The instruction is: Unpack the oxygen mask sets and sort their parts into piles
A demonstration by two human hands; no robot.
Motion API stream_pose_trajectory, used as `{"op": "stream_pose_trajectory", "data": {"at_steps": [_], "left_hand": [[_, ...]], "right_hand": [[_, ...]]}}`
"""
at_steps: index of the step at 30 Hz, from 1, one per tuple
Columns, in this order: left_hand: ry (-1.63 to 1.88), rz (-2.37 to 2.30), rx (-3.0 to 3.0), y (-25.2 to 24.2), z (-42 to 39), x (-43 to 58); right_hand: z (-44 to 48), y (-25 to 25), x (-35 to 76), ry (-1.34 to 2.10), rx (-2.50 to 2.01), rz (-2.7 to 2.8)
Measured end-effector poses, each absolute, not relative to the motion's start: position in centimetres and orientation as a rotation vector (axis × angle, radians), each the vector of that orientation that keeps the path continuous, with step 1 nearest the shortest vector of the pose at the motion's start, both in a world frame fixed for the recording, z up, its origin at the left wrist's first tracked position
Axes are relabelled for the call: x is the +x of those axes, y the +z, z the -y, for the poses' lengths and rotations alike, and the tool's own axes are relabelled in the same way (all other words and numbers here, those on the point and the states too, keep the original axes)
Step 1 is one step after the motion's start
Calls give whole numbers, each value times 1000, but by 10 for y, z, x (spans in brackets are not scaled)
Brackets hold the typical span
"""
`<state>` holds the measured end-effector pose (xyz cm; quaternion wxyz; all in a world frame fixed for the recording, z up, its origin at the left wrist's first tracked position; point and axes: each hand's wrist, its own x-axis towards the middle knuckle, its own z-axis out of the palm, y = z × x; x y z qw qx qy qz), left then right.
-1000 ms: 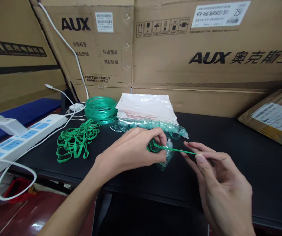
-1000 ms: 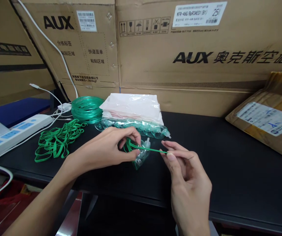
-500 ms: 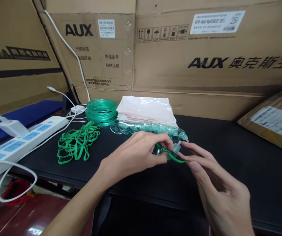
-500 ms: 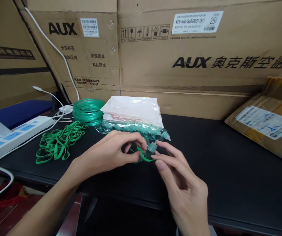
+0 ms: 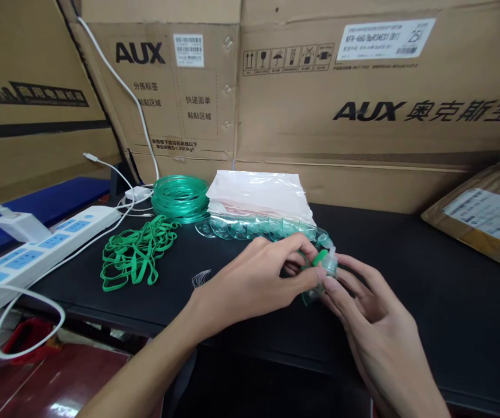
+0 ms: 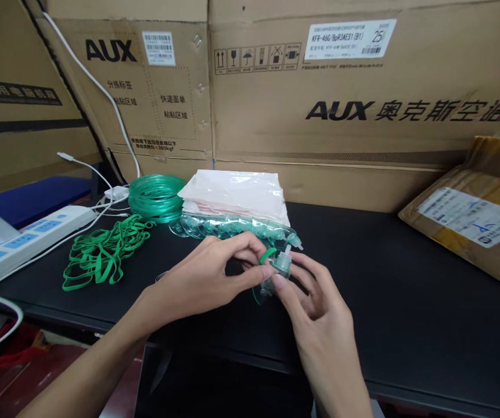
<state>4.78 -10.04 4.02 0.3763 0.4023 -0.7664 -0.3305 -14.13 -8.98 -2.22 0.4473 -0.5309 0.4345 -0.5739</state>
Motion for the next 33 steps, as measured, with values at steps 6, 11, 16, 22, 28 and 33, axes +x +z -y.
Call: {"op": "stream_pose_trajectory", "data": {"at_steps": [6,11,16,22,28,33], "left_hand": [[-949,1838,1073,34,102,41],[-963,1716,1152,29,107,41],[-781,1777,1246,28,108,46],[-463,1735,1322,27,111,48],[-396,1650,1254,41,108,54],[-596,1855,1207,43,99,50]], "right_hand": [[88,-18,-139,-1490,-1292,-1067],[87,-17,-136,-1568,-1282,-1152],[86,-18,-136,-1542,-1268,-1159],[86,-21,-138,-1506,-1266,-1099],[90,-19,-141,-1539,-1269,-1159],[97,-24,-144,-1551,-1310,-1158]]}}
